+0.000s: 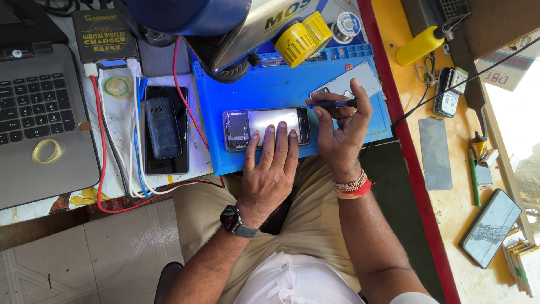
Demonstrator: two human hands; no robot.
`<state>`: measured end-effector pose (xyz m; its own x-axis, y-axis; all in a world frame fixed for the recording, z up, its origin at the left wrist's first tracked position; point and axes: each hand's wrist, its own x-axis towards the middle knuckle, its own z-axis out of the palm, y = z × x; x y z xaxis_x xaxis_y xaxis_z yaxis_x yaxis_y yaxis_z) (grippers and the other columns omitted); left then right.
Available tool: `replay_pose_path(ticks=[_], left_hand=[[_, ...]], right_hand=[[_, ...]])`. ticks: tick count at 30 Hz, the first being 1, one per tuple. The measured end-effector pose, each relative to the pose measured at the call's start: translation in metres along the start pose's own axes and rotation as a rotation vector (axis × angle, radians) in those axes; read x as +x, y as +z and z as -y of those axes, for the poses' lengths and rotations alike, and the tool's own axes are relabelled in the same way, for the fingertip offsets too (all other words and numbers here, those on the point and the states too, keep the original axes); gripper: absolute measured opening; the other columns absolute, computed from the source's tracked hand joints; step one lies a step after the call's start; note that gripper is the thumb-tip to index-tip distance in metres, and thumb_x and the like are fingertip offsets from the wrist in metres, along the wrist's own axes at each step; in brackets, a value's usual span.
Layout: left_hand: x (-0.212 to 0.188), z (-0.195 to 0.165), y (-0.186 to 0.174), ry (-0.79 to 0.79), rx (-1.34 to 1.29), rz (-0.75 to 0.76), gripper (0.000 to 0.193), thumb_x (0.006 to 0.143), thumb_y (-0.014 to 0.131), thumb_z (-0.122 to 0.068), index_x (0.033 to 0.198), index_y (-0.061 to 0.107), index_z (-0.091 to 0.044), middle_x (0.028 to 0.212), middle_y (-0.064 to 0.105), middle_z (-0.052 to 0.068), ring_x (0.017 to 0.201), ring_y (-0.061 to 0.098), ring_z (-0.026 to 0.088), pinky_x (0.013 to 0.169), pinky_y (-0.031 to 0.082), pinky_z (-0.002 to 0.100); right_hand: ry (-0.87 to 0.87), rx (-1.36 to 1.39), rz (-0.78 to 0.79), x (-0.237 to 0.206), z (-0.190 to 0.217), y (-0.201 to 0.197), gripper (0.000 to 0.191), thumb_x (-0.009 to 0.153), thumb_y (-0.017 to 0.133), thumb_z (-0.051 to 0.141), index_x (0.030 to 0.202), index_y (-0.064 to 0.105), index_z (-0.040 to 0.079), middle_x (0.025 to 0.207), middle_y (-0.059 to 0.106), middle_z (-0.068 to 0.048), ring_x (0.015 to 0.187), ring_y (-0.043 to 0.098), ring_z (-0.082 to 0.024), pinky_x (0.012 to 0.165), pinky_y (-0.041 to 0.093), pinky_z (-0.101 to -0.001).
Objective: The person uses a precision screwdriver to remove screws from a disassembled smartphone placed on a blue mat. They repeatedly unscrew and reposition the device, then lift and inspect the phone at the end.
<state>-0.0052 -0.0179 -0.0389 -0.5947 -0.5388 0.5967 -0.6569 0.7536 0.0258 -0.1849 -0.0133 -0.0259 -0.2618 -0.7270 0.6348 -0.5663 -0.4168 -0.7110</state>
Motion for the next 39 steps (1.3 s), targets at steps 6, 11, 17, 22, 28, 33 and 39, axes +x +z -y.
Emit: replay_pose_path(ticks=[6, 11, 17, 22, 28, 33, 39], left_hand=[[-0.0001, -0.0002, 0.0007, 0.000, -0.006, -0.002, 0.039, 0.104, 0.056, -0.021, 0.140, 0.058, -0.005, 0.148, 0.057, 0.016, 0.141, 0.050, 0.030, 0.121, 0.034, 0.052], [-0.0007, 0.0000, 0.0011, 0.003, 0.003, 0.001, 0.038, 0.104, 0.056, -0.021, 0.139, 0.059, -0.006, 0.148, 0.057, 0.015, 0.141, 0.049, 0.029, 0.122, 0.033, 0.052], [-0.0011, 0.0007, 0.0018, 0.006, 0.009, 0.011, 0.039, 0.104, 0.056, -0.021, 0.139, 0.059, -0.005, 0.149, 0.057, 0.015, 0.141, 0.049, 0.029, 0.121, 0.034, 0.052], [-0.0007, 0.0002, 0.0028, 0.003, 0.002, 0.007, 0.039, 0.103, 0.056, -0.021, 0.139, 0.059, -0.005, 0.148, 0.057, 0.015, 0.141, 0.050, 0.030, 0.121, 0.034, 0.052], [-0.0003, -0.0006, 0.0011, 0.002, 0.006, 0.016, 0.039, 0.103, 0.055, -0.020, 0.139, 0.059, -0.005, 0.148, 0.057, 0.015, 0.140, 0.050, 0.029, 0.121, 0.034, 0.052], [-0.0005, -0.0005, 0.0003, 0.004, 0.009, 0.013, 0.040, 0.103, 0.055, -0.020, 0.139, 0.059, -0.005, 0.148, 0.057, 0.015, 0.140, 0.050, 0.029, 0.121, 0.034, 0.051], [-0.0012, -0.0001, 0.0015, 0.003, 0.002, 0.012, 0.040, 0.103, 0.056, -0.020, 0.139, 0.059, -0.005, 0.148, 0.057, 0.016, 0.140, 0.049, 0.030, 0.121, 0.034, 0.052]], right_hand=[[-0.016, -0.009, 0.009, -0.0007, 0.0003, -0.0024, 0.069, 0.109, 0.061, -0.013, 0.159, 0.020, 0.012, 0.120, 0.069, -0.022, 0.110, 0.075, -0.026, 0.097, 0.063, -0.0331], [-0.011, 0.002, -0.002, -0.0008, 0.0003, -0.0026, 0.069, 0.110, 0.060, -0.013, 0.160, 0.019, 0.013, 0.121, 0.069, -0.021, 0.112, 0.074, -0.026, 0.099, 0.062, -0.0329], [0.006, 0.037, 0.014, 0.0001, -0.0017, -0.0009, 0.068, 0.110, 0.059, -0.013, 0.159, 0.019, 0.013, 0.121, 0.069, -0.022, 0.113, 0.074, -0.026, 0.099, 0.062, -0.0324], [0.010, 0.040, 0.015, -0.0001, -0.0023, -0.0007, 0.066, 0.109, 0.058, -0.014, 0.156, 0.021, 0.012, 0.121, 0.068, -0.022, 0.113, 0.073, -0.027, 0.100, 0.062, -0.0328], [0.002, 0.038, 0.013, -0.0020, 0.0003, -0.0037, 0.066, 0.108, 0.058, -0.016, 0.156, 0.021, 0.011, 0.123, 0.068, -0.022, 0.111, 0.074, -0.027, 0.097, 0.062, -0.0321], [-0.010, 0.031, -0.004, -0.0034, 0.0015, -0.0051, 0.069, 0.108, 0.059, -0.016, 0.157, 0.020, 0.011, 0.118, 0.068, -0.022, 0.110, 0.074, -0.027, 0.097, 0.062, -0.0323], [-0.015, 0.014, -0.010, -0.0033, 0.0007, -0.0039, 0.070, 0.108, 0.060, -0.016, 0.158, 0.019, 0.011, 0.118, 0.069, -0.022, 0.110, 0.074, -0.027, 0.097, 0.063, -0.0325]])
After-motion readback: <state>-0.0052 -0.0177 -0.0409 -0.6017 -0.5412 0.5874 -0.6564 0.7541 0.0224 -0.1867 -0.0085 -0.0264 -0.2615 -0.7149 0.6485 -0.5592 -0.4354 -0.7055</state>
